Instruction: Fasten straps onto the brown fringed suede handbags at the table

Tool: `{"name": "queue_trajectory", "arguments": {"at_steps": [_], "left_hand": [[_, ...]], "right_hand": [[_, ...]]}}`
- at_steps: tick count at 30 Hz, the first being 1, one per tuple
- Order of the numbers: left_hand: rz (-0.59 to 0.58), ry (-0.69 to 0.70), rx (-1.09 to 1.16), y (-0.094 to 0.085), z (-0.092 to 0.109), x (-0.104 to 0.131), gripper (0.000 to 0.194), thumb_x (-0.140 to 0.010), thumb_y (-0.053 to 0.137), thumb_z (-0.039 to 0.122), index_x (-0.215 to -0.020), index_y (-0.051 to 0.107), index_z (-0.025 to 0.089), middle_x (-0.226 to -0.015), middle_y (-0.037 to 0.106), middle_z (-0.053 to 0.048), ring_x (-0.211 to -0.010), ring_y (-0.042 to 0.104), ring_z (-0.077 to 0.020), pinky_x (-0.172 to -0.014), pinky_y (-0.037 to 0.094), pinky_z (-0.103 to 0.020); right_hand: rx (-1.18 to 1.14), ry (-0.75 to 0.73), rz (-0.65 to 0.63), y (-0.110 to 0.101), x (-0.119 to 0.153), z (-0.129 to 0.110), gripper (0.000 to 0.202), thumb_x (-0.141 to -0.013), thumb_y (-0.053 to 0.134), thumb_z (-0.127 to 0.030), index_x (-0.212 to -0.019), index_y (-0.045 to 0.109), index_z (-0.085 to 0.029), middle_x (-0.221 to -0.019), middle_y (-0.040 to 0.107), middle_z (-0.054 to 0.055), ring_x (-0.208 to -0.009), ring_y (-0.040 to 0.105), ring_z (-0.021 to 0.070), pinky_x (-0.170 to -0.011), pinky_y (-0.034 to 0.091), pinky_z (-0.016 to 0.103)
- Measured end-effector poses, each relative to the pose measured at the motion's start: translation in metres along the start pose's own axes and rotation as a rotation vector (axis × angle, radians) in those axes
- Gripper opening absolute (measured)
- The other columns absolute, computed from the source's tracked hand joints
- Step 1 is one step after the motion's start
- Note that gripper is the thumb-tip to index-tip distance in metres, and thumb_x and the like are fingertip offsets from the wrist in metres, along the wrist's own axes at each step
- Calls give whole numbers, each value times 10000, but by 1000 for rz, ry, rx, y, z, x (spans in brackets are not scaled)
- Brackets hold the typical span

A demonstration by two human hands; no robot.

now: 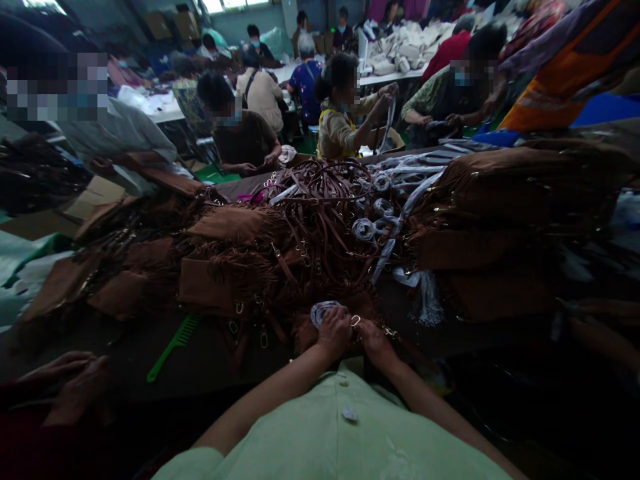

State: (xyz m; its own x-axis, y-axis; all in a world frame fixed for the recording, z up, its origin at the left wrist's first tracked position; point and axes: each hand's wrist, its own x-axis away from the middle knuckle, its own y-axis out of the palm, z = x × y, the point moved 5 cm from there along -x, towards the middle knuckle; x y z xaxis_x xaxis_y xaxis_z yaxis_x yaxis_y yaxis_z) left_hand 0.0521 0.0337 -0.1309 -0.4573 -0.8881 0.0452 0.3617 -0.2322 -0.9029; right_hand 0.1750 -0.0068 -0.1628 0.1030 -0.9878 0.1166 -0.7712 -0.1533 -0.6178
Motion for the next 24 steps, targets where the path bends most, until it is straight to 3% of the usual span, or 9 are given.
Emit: {"name": "queue_trajectory", "arguments": {"at_steps": [2, 7, 9, 12, 15, 20, 24], "left_hand": [[-27, 53, 58, 3, 5, 2, 142, -831, 496, 219, -925, 594, 177, -1052, 565, -88, -1024, 501, -206, -916, 372, -337], [-100, -332, 538, 26, -22, -7, 150, -870, 403, 261, -907, 509, 161, -766, 594, -16, -663, 581, -122, -614, 437, -233], [-150, -384, 742, 36, -27, -10, 162, -877, 365, 270, -910, 484, 164, -661, 568, 25, -519, 547, -91, -515, 398, -198], [-149, -370, 834, 43, -29, -11, 150, -866, 366, 259, -906, 482, 172, -616, 553, 45, -482, 528, -80, -481, 365, -179], [-114, -354, 737, 42, -30, -10, 131, -840, 403, 227, -889, 511, 172, -621, 563, 33, -561, 543, -95, -538, 386, -192], [-71, -298, 578, 33, -24, -12, 141, -729, 494, 128, -836, 579, 159, -815, 621, -10, -762, 552, -123, -671, 407, -217], [-95, -277, 648, 28, -18, -14, 194, -705, 482, 89, -846, 596, 157, -821, 622, -7, -765, 547, -119, -696, 413, -215]], "right_hand": [[-74, 48, 21, -2, -3, 1, 284, -830, 397, -287, -848, 663, -188, -873, 640, 48, -828, 567, 163, -778, 446, 285], [-545, 448, 78, 3, -11, 19, 390, -706, 586, -450, -929, 665, -140, -665, 655, 41, -554, 592, 164, -509, 468, 266], [-669, 539, 146, 3, -13, 24, 435, -661, 631, -487, -901, 663, -126, -622, 652, 39, -507, 590, 160, -465, 471, 259], [-722, 523, 217, -1, -18, 25, 461, -634, 646, -538, -851, 673, -133, -678, 683, 60, -543, 622, 176, -475, 508, 270], [-714, 528, 226, -8, -22, 24, 499, -620, 648, -565, -874, 678, -136, -672, 691, 60, -519, 624, 188, -442, 512, 280], [-676, 574, 264, -25, -28, 25, 555, -618, 640, -582, -931, 669, -124, -698, 696, 71, -510, 621, 192, -394, 491, 276], [-553, 471, 322, -40, -37, 31, 537, -653, 616, -578, -918, 674, -115, -748, 697, 88, -568, 628, 177, -463, 501, 255]]}}
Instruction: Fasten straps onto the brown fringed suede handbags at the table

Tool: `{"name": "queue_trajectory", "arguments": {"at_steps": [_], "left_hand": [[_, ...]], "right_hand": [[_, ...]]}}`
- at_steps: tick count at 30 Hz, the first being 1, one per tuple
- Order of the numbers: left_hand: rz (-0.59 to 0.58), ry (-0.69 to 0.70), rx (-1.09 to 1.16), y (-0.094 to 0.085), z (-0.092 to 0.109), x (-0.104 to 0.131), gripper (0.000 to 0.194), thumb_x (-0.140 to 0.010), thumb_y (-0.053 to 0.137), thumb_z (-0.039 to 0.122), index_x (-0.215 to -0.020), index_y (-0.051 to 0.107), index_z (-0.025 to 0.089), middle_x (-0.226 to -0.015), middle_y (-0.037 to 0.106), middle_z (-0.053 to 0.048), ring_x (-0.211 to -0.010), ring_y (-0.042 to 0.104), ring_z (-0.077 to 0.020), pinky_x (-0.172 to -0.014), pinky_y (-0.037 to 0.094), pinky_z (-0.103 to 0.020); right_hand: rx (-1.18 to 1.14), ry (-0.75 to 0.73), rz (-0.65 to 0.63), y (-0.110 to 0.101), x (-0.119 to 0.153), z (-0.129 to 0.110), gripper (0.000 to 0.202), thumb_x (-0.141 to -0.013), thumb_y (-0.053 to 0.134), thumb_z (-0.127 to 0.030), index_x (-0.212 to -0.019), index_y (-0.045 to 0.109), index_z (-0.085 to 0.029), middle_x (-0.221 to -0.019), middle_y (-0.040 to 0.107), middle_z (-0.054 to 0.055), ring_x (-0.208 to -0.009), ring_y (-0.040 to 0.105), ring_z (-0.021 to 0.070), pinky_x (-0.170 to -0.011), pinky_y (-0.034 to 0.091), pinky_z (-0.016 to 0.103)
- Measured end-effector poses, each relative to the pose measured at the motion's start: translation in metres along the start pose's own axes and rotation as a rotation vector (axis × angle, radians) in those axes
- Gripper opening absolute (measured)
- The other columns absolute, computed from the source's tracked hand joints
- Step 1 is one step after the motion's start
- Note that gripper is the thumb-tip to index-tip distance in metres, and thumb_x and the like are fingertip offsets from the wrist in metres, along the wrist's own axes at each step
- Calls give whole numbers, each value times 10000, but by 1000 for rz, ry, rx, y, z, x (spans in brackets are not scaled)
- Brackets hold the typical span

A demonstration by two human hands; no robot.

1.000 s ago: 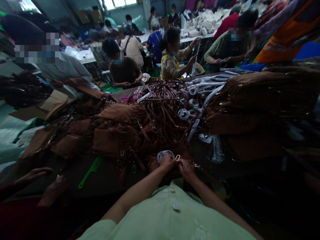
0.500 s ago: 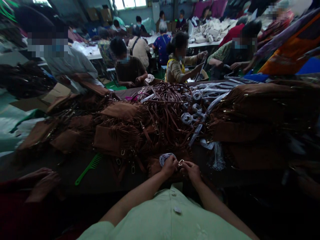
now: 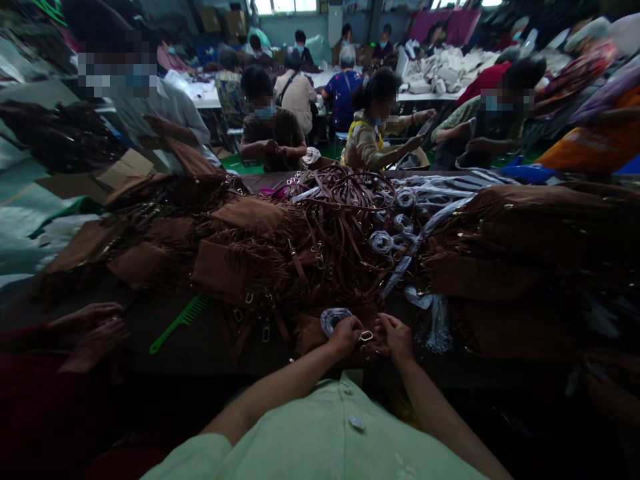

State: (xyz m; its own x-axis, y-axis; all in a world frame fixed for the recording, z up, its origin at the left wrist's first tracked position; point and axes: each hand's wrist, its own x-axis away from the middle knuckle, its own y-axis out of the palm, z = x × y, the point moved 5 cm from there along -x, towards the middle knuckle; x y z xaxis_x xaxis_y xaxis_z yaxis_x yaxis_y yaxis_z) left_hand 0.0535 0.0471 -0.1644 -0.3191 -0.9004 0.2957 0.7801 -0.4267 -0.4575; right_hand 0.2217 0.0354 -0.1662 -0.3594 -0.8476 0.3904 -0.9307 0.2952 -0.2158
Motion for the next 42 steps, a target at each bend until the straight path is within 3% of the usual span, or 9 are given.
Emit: {"name": "queue_trajectory", "arguments": {"at_steps": [3, 8, 12, 16, 22, 28, 33, 39, 42], "left_hand": [[-2, -37, 54, -1, 0, 1, 186, -724, 486, 111, -870, 592, 159, -825, 613, -2, -758, 535, -116, -683, 414, -209], [-4, -14, 178, 0, -4, -1, 148, -718, 505, 109, -832, 588, 153, -768, 582, 11, -723, 508, -106, -644, 394, -198], [13, 16, 374, 0, -9, -3, 114, -697, 595, 191, -795, 579, 135, -714, 553, 15, -677, 497, -101, -610, 393, -195], [50, 35, 402, -5, -13, -2, 172, -655, 656, 232, -765, 569, 131, -682, 529, 23, -648, 482, -96, -585, 376, -192], [29, 28, 375, -5, -14, -1, 168, -618, 665, 178, -745, 566, 132, -680, 521, 31, -640, 468, -86, -570, 357, -181], [-66, 22, 365, 2, -24, -2, 166, -601, 639, 112, -753, 572, 126, -671, 523, 35, -629, 466, -78, -554, 338, -168], [-79, 36, 366, 2, -25, -3, 152, -585, 638, 93, -714, 564, 127, -654, 525, 39, -622, 464, -77, -547, 326, -170], [-96, -5, 451, 2, -27, -2, 153, -590, 640, 117, -714, 553, 130, -636, 508, 46, -601, 451, -72, -542, 332, -168], [-100, 1, 478, 5, -32, -3, 161, -587, 641, 109, -714, 545, 130, -634, 511, 46, -597, 454, -70, -543, 333, -167]], "right_hand": [[101, -86, -25, -4, -7, -1, 529, -686, 585, -561, -950, 678, -112, -784, 700, 101, -594, 632, 177, -522, 514, 268], [256, -146, -237, 6, -3, 0, 394, -622, 662, -491, -812, 724, -152, -796, 710, 92, -692, 651, 206, -594, 521, 277], [278, -130, -342, 16, 5, 3, 382, -643, 651, -481, -812, 725, -146, -719, 701, 70, -662, 644, 196, -571, 508, 265], [236, -48, -466, 26, 11, 11, 422, -652, 653, -507, -853, 711, -140, -678, 681, 43, -577, 615, 166, -502, 476, 238], [170, 40, -499, 29, 12, 18, 409, -622, 687, -494, -830, 713, -143, -671, 672, 32, -557, 599, 148, -494, 473, 228], [328, -81, -612, 28, 12, 10, 384, -656, 660, -482, -837, 730, -150, -743, 699, 52, -626, 624, 163, -535, 492, 232], [374, -176, -685, 30, 13, 1, 337, -674, 657, -457, -813, 742, -162, -779, 706, 54, -680, 629, 172, -578, 492, 234], [198, 21, -664, 33, 13, 17, 412, -627, 691, -494, -840, 723, -143, -673, 667, 34, -540, 563, 123, -493, 437, 218], [190, 30, -677, 34, 13, 21, 421, -630, 693, -494, -837, 716, -127, -592, 618, 9, -485, 502, 92, -460, 390, 199]]}}
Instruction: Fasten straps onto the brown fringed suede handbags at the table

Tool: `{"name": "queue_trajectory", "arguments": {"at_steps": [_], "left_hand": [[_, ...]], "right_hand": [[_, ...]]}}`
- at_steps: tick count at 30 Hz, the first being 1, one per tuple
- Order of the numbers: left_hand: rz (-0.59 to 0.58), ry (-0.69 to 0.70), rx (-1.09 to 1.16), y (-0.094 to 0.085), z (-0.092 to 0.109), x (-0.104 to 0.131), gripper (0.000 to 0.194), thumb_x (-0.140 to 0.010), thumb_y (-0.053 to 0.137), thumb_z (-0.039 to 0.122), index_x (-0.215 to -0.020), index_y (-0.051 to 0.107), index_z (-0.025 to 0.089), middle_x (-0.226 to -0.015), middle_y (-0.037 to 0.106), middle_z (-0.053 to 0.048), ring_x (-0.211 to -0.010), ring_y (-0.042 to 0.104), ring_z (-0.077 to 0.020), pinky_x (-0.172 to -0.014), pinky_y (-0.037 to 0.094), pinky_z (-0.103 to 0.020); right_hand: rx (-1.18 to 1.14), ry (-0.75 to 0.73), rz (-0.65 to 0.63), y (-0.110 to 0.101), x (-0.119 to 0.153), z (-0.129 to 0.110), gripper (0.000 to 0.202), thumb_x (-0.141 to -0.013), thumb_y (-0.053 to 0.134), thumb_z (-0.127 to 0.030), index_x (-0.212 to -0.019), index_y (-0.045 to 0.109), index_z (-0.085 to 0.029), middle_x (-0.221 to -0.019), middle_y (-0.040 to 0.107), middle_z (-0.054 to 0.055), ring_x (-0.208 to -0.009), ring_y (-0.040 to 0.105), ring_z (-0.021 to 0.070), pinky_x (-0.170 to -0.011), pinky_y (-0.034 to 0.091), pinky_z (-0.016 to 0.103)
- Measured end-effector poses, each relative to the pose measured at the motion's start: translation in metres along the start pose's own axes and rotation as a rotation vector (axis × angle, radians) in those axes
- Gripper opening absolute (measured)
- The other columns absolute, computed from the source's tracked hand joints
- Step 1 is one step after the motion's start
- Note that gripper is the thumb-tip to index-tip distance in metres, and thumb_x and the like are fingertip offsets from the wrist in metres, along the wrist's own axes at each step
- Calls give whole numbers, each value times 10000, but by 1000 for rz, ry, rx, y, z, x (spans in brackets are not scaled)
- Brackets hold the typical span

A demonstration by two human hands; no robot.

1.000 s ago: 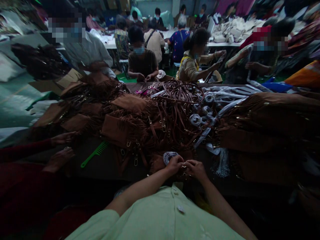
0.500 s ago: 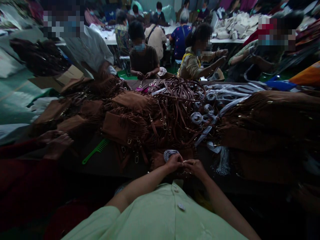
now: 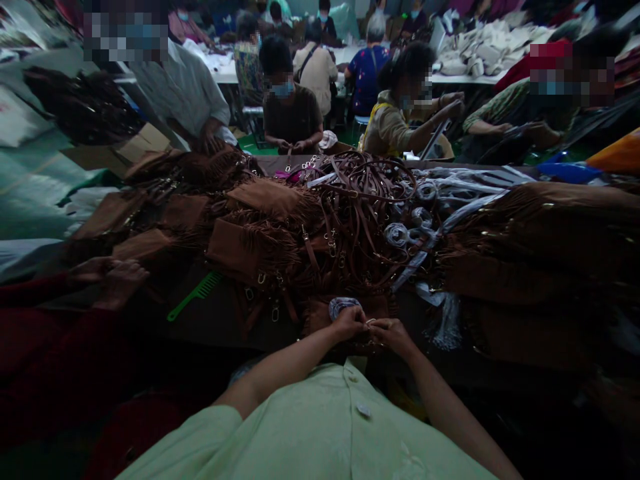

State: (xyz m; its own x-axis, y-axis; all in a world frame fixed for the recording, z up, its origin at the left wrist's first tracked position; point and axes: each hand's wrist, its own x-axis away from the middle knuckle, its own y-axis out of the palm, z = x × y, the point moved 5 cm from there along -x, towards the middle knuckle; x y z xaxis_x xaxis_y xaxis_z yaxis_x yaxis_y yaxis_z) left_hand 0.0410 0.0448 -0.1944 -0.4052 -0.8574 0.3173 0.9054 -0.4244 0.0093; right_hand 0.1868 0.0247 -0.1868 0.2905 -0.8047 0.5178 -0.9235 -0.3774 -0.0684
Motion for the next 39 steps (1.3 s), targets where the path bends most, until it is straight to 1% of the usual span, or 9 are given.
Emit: {"name": "queue_trajectory", "arguments": {"at_steps": [5, 8, 14, 19, 23, 28, 32, 35, 39], "left_hand": [[-15, 27, -19, 0, -10, -4, 167, -600, 642, 107, -742, 557, 132, -670, 533, 38, -623, 476, -74, -559, 341, -166], [-7, 5, -52, 0, -13, -6, 179, -601, 643, 110, -760, 563, 134, -675, 534, 39, -619, 477, -74, -553, 340, -165], [15, -19, -59, 0, -14, -6, 184, -582, 645, 111, -742, 558, 135, -655, 522, 47, -599, 464, -69, -533, 334, -162], [33, -53, -79, 1, -14, -4, 171, -567, 630, 96, -707, 544, 139, -631, 514, 54, -578, 452, -69, -521, 326, -168], [45, -73, -130, 1, -14, -5, 168, -557, 636, 100, -682, 533, 143, -616, 506, 60, -568, 440, -64, -516, 320, -163], [19, -51, -120, 1, -20, -7, 166, -543, 635, 105, -664, 529, 142, -609, 508, 62, -577, 454, -66, -519, 325, -160], [40, -88, -58, 1, -27, -8, 172, -533, 627, 105, -657, 514, 144, -588, 510, 67, -544, 458, -63, -501, 323, -161], [54, -123, -8, 3, -30, -7, 189, -517, 616, 86, -654, 501, 147, -565, 501, 75, -511, 448, -56, -482, 321, -158], [70, -173, 51, 4, -30, -6, 225, -494, 616, 63, -636, 467, 155, -536, 496, 81, -493, 449, -56, -466, 325, -155]], "right_hand": [[39, -42, -6, 1, 0, 0, 428, -655, 671, -500, -845, 715, -119, -579, 596, 6, -484, 471, 84, -450, 362, 191], [74, -57, 40, 1, 1, 1, 420, -668, 654, -502, -843, 717, -126, -560, 589, 2, -477, 466, 87, -451, 365, 194], [149, -82, 55, 3, 2, -1, 383, -709, 613, -476, -854, 725, -140, -600, 639, 19, -495, 516, 112, -472, 394, 210], [400, -206, 91, 2, 8, -20, 246, -741, 594, -397, -827, 739, -217, -798, 712, 32, -729, 637, 186, -643, 471, 253], [530, -270, 82, 2, 14, -31, 257, -785, 531, -380, -864, 729, -237, -906, 713, 43, -834, 641, 212, -744, 469, 289], [583, -293, 84, 5, 14, -27, 279, -804, 497, -379, -814, 719, -211, -844, 707, 52, -764, 624, 190, -704, 449, 265], [551, -284, 92, 9, 11, -20, 295, -820, 477, -378, -806, 712, -200, -773, 695, 34, -693, 608, 169, -652, 435, 246], [545, -293, 138, 12, 14, -19, 284, -826, 475, -370, -820, 703, -201, -796, 695, 34, -726, 612, 171, -681, 438, 249], [637, -378, 192, 18, 21, -26, 296, -860, 441, -364, -829, 685, -201, -827, 687, 60, -760, 608, 178, -724, 426, 267]]}}
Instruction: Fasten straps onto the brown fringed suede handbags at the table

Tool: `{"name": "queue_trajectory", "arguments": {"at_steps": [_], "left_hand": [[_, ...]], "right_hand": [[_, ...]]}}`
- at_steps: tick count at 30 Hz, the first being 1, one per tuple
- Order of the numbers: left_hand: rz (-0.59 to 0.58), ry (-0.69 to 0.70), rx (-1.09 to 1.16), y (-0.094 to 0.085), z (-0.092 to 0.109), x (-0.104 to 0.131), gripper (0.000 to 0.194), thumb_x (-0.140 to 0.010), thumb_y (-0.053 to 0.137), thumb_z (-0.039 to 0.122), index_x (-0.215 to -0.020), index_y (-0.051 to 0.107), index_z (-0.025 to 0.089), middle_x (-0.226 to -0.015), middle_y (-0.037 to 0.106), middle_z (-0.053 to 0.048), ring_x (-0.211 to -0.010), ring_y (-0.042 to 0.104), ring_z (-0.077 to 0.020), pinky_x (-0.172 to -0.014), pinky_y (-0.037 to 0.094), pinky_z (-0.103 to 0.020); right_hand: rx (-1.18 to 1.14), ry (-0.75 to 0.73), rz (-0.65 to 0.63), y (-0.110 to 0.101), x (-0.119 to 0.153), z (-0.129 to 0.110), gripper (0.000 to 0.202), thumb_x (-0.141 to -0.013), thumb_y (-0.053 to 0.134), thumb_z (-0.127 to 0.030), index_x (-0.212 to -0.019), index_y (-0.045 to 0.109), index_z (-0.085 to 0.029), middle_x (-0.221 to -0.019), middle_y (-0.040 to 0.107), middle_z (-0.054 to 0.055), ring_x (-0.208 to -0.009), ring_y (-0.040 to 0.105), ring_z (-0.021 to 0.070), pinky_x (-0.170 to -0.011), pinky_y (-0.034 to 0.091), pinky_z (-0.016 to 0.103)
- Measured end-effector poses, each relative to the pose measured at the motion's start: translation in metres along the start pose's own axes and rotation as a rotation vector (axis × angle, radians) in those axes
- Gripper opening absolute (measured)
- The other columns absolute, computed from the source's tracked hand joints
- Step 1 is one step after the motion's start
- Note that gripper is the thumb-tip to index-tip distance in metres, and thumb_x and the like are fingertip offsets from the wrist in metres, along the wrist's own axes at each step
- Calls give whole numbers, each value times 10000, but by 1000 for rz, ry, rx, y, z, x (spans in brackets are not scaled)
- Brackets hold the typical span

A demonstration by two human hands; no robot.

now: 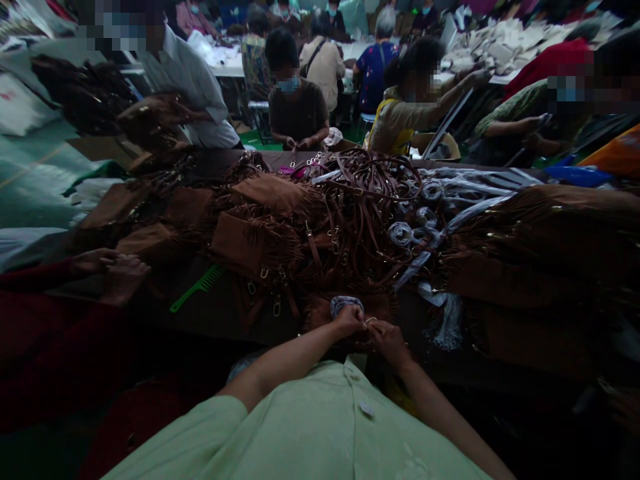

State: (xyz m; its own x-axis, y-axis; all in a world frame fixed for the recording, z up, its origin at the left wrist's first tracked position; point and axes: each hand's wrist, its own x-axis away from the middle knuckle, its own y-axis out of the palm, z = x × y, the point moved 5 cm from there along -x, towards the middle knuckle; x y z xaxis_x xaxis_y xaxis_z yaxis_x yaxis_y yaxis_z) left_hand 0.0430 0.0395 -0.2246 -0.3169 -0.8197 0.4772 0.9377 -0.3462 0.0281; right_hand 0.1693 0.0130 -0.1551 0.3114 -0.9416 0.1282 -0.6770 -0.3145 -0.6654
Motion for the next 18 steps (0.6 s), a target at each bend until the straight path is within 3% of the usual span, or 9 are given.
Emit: {"name": "queue_trajectory", "arguments": {"at_steps": [3, 8, 14, 18], "left_hand": [[3, -24, 5, -1, 3, 1, 213, -506, 612, 76, -638, 468, 160, -516, 483, 86, -477, 443, -54, -458, 324, -153], [-16, -20, -34, -5, 10, 4, 202, -507, 616, 94, -653, 494, 161, -518, 491, 84, -477, 440, -51, -448, 319, -147], [4, -59, 92, -5, 7, 7, 225, -499, 627, 112, -627, 451, 170, -506, 498, 78, -462, 468, -67, -468, 371, -174], [5, -41, 5, -8, 14, 8, 190, -535, 642, 134, -655, 497, 162, -545, 521, 60, -497, 500, -87, -508, 406, -199]], "right_hand": [[18, -17, 20, 2, 0, -2, 317, -877, 415, -370, -817, 677, -203, -815, 684, 63, -755, 608, 181, -736, 423, 277], [-65, 76, 70, 4, 0, 4, 324, -862, 441, -433, -840, 674, -209, -820, 684, 56, -780, 616, 190, -734, 447, 279], [63, -91, 30, 0, 2, -18, 364, -917, 357, -395, -782, 629, -195, -752, 646, 52, -713, 593, 162, -700, 420, 258], [126, -104, 11, 3, 0, -15, 341, -918, 367, -362, -775, 627, -194, -775, 651, 54, -734, 603, 162, -716, 424, 256]]}}
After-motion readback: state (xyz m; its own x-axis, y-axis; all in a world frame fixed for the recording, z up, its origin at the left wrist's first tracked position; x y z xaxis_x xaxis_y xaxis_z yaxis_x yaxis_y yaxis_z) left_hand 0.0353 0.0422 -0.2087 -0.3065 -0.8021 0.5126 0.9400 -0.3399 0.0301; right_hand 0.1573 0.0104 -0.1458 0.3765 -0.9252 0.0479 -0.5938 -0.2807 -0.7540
